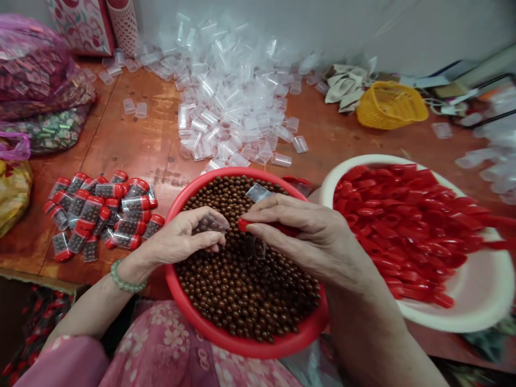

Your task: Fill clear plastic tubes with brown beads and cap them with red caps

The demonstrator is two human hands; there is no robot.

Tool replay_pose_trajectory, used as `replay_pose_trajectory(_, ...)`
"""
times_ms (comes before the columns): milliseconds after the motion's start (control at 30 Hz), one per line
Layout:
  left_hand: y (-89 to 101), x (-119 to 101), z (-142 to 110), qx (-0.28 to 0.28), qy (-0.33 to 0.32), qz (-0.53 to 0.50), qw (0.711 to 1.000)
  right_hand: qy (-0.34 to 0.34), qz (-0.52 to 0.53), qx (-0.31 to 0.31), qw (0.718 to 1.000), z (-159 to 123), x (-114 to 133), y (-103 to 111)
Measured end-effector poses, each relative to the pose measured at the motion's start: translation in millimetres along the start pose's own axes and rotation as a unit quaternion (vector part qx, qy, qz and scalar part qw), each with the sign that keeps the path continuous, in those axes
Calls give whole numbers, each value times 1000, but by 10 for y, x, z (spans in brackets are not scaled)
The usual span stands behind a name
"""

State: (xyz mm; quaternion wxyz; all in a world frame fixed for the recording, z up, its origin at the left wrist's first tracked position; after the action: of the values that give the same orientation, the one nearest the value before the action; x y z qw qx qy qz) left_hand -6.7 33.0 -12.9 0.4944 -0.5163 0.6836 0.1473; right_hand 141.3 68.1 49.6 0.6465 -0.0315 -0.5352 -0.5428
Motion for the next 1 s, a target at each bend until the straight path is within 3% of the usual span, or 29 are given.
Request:
replay_pose_trajectory(233, 15, 69, 16, 8, 6, -68, 998, -30, 11, -77, 997, 120, -36, -143)
replay_pose_trajectory(467, 19, 120, 113, 48, -62, -154, 985, -23, 24, -162, 986, 117, -50, -203)
replay_pose_trajectory(633, -20, 106, 135, 76, -71, -174, 979, -51, 34, -160, 985, 113, -66, -269)
replay_pose_trajectory(833, -5, 122, 156, 132, -3, -266, 955, -69, 47, -156, 984, 127, -183, -294)
replay_pose_trajectory(1000, 25, 185, 255, 105, 42, -315, 942, -82, 36, -163, 983, 123, -237, -338)
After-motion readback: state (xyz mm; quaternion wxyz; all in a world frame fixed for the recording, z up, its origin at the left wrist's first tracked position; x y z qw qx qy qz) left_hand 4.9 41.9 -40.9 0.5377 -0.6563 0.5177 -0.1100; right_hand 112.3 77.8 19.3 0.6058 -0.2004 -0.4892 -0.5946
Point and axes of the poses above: each hand's wrist, its own z-axis towards the middle knuckle, its own y-axis out of the back of the hand, x = y × z, the point moved 6 cm from there along z, towards the middle knuckle, and after that the axes turned 14 degrees about y, right-handed, at the moved point
